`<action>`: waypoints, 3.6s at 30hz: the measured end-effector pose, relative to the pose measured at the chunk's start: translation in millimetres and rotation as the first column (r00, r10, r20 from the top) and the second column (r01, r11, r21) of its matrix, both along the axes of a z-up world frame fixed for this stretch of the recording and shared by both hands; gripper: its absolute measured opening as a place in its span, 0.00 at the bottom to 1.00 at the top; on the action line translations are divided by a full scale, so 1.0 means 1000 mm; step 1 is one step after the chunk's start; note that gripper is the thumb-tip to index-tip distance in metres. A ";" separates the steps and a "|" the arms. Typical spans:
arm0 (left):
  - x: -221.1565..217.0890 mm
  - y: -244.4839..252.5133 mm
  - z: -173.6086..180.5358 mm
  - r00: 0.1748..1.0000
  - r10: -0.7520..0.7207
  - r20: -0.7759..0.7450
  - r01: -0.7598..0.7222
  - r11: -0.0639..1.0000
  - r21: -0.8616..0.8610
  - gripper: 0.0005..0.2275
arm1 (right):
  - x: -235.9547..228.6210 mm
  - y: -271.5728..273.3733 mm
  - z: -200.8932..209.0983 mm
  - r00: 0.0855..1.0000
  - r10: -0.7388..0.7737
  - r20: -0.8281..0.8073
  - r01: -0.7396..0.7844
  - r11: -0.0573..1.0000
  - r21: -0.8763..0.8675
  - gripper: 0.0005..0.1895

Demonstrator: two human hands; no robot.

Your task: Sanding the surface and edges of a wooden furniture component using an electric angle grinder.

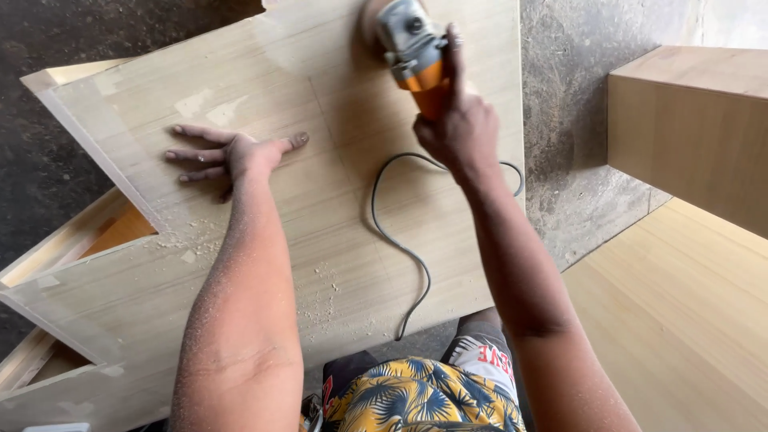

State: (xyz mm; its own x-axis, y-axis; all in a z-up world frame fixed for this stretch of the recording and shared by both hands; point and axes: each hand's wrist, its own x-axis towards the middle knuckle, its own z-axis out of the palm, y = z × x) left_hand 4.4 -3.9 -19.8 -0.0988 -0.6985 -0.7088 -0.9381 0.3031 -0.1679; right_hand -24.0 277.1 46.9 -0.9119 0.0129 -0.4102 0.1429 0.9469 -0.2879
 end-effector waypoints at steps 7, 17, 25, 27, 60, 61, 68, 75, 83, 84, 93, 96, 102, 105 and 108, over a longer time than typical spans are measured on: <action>0.000 -0.001 -0.004 0.992 -0.077 0.102 0.083 0.995 -0.060 0.86 | -0.001 0.076 -0.009 0.997 -0.072 0.001 0.072 0.993 0.089 0.60; -0.009 0.007 0.020 0.996 -0.049 0.068 0.055 0.993 -0.101 0.82 | -0.006 0.085 -0.005 0.989 -0.123 -0.083 0.125 0.992 0.026 0.57; 0.200 0.173 -0.032 0.403 -0.484 -0.777 0.221 0.875 -0.430 0.52 | 0.023 0.008 -0.027 0.999 0.047 -0.015 -0.046 0.998 0.051 0.32; 0.236 0.221 -0.027 0.525 -0.534 -0.663 0.380 0.844 -0.380 0.41 | 0.021 -0.013 -0.060 0.969 0.163 -0.184 -0.159 0.987 0.035 0.24; 0.213 0.040 0.031 0.987 0.057 0.151 -0.061 0.998 0.020 0.81 | 0.032 -0.080 -0.005 0.981 0.192 -0.002 -0.192 0.980 -0.056 0.56; 0.216 0.039 0.026 0.986 0.048 0.158 -0.053 0.998 0.024 0.81 | 0.038 -0.060 -0.012 0.983 0.184 0.005 -0.183 0.982 -0.053 0.56; 0.228 0.038 0.009 0.989 -0.007 0.148 0.016 0.998 -0.057 0.82 | 0.050 0.082 -0.022 0.998 -0.048 -0.029 0.051 0.994 0.095 0.58; 0.239 0.035 -0.004 0.994 -0.036 0.102 0.047 0.994 -0.103 0.82 | 0.058 0.141 -0.018 0.971 -0.227 -0.079 0.234 0.967 0.099 0.57; 0.226 0.037 0.014 0.993 0.001 0.121 0.001 1.000 -0.015 0.83 | 0.081 0.029 -0.021 0.999 -0.027 -0.041 0.028 0.999 0.037 0.57; 0.228 0.038 0.012 0.993 -0.003 0.114 0.005 1.000 -0.018 0.84 | 0.085 0.010 -0.024 0.999 0.040 -0.008 -0.039 0.998 0.039 0.58; 0.223 0.042 0.011 0.993 0.020 0.120 -0.019 1.000 -0.010 0.84 | 0.116 -0.044 -0.037 0.979 0.191 -0.076 -0.181 0.976 0.118 0.57; 0.225 0.042 0.022 0.996 0.039 0.080 -0.042 0.998 0.038 0.83 | 0.118 -0.023 -0.006 1.000 0.011 0.001 -0.011 0.998 0.057 0.56; 0.225 0.043 0.009 0.996 0.039 0.082 -0.039 0.999 0.009 0.84 | 0.128 -0.036 -0.024 1.000 -0.030 -0.011 0.030 0.998 0.051 0.59; 0.216 0.040 0.019 0.982 0.007 0.191 -0.007 1.000 -0.004 0.83 | 0.150 -0.050 -0.043 0.992 0.087 -0.089 -0.087 0.996 0.003 0.56; 0.233 0.038 0.016 1.000 0.003 -0.003 -0.003 1.000 0.028 0.82 | 0.146 -0.054 0.002 0.991 0.121 0.054 -0.118 0.992 -0.053 0.43</action>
